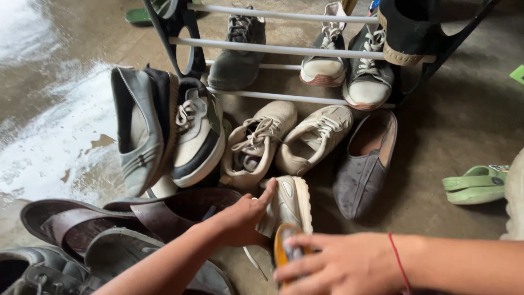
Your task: The person scrubs a white sneaker with a brush, focusing on the upper fabric and laces. They hold the shoe steady with one hand while brushing with the other, then place the shoe back on the floor among other footwear.
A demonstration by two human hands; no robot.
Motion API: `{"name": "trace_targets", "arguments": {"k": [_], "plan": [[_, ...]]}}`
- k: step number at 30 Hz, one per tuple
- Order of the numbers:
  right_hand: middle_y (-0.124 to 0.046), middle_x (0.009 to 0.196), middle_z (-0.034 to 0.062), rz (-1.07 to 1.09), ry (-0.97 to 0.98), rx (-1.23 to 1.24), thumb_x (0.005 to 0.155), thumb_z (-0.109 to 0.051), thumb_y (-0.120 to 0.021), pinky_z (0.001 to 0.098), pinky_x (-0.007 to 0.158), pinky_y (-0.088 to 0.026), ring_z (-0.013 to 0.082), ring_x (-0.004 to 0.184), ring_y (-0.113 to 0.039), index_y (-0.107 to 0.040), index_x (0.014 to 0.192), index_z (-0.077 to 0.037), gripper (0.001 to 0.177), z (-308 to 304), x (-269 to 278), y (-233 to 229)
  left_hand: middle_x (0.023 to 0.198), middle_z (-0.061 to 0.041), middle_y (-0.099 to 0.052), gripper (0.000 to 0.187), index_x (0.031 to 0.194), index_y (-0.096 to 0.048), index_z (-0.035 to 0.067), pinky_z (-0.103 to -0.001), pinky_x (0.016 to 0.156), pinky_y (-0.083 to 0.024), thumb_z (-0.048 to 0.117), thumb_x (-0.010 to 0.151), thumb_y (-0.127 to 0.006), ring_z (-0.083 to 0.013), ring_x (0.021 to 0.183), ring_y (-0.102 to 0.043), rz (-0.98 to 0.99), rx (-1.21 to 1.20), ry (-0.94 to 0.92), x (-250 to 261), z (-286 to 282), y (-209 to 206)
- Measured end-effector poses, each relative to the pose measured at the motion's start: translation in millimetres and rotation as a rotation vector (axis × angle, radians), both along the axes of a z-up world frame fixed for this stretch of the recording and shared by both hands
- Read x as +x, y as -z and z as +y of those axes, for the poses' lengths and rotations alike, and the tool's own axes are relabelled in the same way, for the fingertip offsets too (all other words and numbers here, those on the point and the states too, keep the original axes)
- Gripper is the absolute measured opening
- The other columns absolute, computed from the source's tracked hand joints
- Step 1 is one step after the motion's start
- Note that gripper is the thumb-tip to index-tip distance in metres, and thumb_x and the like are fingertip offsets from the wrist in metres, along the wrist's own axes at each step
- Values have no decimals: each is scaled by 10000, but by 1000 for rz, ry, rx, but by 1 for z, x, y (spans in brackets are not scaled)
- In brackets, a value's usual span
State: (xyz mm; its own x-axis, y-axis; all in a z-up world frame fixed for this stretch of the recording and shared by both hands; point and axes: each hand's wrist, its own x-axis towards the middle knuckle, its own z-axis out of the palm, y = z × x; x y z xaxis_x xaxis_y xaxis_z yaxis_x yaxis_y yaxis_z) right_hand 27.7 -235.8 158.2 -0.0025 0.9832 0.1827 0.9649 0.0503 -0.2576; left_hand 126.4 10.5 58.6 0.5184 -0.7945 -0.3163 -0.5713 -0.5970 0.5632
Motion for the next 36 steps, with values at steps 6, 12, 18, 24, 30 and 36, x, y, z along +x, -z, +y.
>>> {"name": "trace_targets", "arguments": {"k": [6, 12, 18, 24, 30, 36], "plan": [[-557, 1510, 82, 7, 35, -12, 928, -113, -619, 651, 1180, -348, 311, 1470, -494, -564, 1472, -313, 582, -1, 29, 12, 1006, -250, -722, 1424, 1598, 75, -76, -439, 969, -490, 381, 663, -898, -461, 998, -631, -11, -36, 38, 2, -3, 6], [-581, 1433, 87, -137, 123, -101, 894, -69, -609, 498, 1073, -432, 299, 1369, -538, -527, 1519, -349, 690, -1, 88, 5, 1251, -295, -619, 1500, 1527, 120, -125, -462, 997, -471, 453, 636, -939, -497, 1089, -597, 22, 10, 14, -2, -4, -5], [-575, 1395, 93, -80, 66, 48, 1004, -140, -616, 560, 1116, -435, 323, 1361, -541, -587, 1478, -277, 494, -1, 26, 1, 1154, -314, -649, 1484, 1545, 115, -131, -437, 998, -492, 449, 658, -924, -462, 1095, -614, -6, 1, 31, -5, 0, -8], [-599, 1372, 67, -112, 8, 67, 964, -171, -610, 580, 1129, -445, 277, 1371, -566, -632, 1248, -178, 284, 10, -9, 2, 1053, -273, -713, 1426, 1575, 121, -99, -431, 1008, -483, 329, 666, -891, -444, 1079, -615, 23, -40, 9, -5, 1, -2], [-590, 1409, 83, -166, 138, 3, 924, -85, -577, 528, 1106, -463, 313, 1344, -547, -610, 1452, -305, 573, -10, 90, 8, 1189, -317, -638, 1486, 1572, 131, -73, -439, 1058, -451, 473, 670, -916, -478, 1219, -550, 44, 14, -1, -8, 0, -9], [-574, 1417, 119, -150, 127, 63, 983, -140, -596, 578, 1137, -431, 345, 1381, -537, -604, 1458, -291, 498, 3, 45, 7, 1142, -279, -687, 1515, 1535, 196, -91, -442, 1190, -311, 538, 684, -889, -466, 1274, -521, 18, 81, 40, -15, 3, -17]]}}
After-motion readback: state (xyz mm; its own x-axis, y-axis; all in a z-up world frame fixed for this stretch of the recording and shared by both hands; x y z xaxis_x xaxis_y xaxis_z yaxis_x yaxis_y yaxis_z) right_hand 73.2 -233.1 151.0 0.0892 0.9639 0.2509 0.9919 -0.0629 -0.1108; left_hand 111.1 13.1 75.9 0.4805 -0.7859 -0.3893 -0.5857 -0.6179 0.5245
